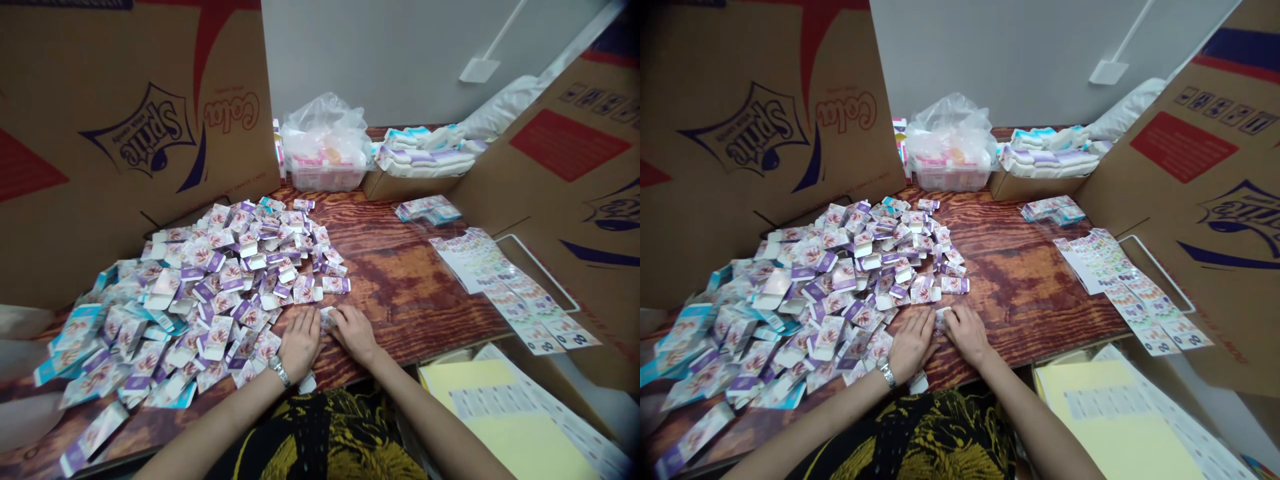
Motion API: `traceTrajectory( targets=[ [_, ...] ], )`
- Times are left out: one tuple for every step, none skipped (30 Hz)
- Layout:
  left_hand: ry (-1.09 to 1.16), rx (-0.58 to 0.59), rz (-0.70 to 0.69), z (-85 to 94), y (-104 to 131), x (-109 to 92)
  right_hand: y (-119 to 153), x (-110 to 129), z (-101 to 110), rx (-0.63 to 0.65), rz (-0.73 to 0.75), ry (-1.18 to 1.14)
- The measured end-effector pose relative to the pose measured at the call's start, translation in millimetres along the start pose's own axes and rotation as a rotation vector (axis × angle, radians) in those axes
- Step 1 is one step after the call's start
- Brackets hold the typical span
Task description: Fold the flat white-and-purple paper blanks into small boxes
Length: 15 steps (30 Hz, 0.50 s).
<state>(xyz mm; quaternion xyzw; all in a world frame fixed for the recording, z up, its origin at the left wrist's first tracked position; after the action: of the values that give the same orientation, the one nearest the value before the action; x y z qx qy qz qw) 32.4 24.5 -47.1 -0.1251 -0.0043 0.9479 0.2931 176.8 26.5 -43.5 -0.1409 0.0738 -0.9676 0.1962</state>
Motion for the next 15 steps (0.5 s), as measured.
traceTrajectory(
  targets=[
    [0.0,0.0,0.001,0.9,0,-1,-2,0,2,-0.016,-0.041,-0.088],
    [0.003,0.0,0.001,1.6,1,-1,-3,0,5,-0.028,-0.085,-0.193],
    [0.009,-0.002,0.001,2.3,1,-1,-6,0,8,-0.038,-0.131,-0.309],
    [0.019,-0.008,0.0,3.2,1,-1,-8,1,11,-0.044,-0.178,-0.426],
    [0.036,-0.021,-0.003,4.6,1,-1,-10,1,15,-0.049,-0.225,-0.536],
    [0.059,-0.04,-0.005,6.6,1,0,-13,2,17,-0.051,-0.265,-0.633],
    [0.089,-0.063,-0.004,9.3,0,0,-15,3,20,-0.05,-0.295,-0.712],
    [0.123,-0.087,-0.001,12.5,0,1,-18,5,23,-0.049,-0.314,-0.77],
    [0.157,-0.105,0.002,15.9,-1,2,-20,6,25,-0.05,-0.323,-0.807],
    [0.187,-0.118,0.005,19.6,-2,4,-22,7,28,-0.052,-0.322,-0.824],
    [0.211,-0.125,0.007,23.3,-3,5,-24,8,32,-0.054,-0.312,-0.824],
    [0.23,-0.127,0.006,26.9,-4,6,-26,10,35,-0.056,-0.294,-0.81],
    [0.248,-0.128,0.003,30.5,-4,8,-29,11,39,-0.059,-0.265,-0.789],
    [0.265,-0.13,-0.001,33.9,-5,9,-31,13,44,-0.06,-0.226,-0.762],
    [0.281,-0.133,-0.003,37.2,-5,11,-33,15,48,-0.061,-0.181,-0.732]
  ],
)
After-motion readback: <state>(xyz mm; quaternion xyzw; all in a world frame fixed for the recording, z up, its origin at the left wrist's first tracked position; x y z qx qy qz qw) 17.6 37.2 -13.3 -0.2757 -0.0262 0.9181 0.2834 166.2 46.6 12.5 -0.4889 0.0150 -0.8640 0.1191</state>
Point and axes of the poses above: each hand's wrist, its own y-axis away from the middle knuckle, its own z-axis out of the back of the hand, x = y × z, the point moved 4 cm from there along -y, towards the middle knuckle, and after that the axes turned 3 degrees about z, right-handed, at the moved point
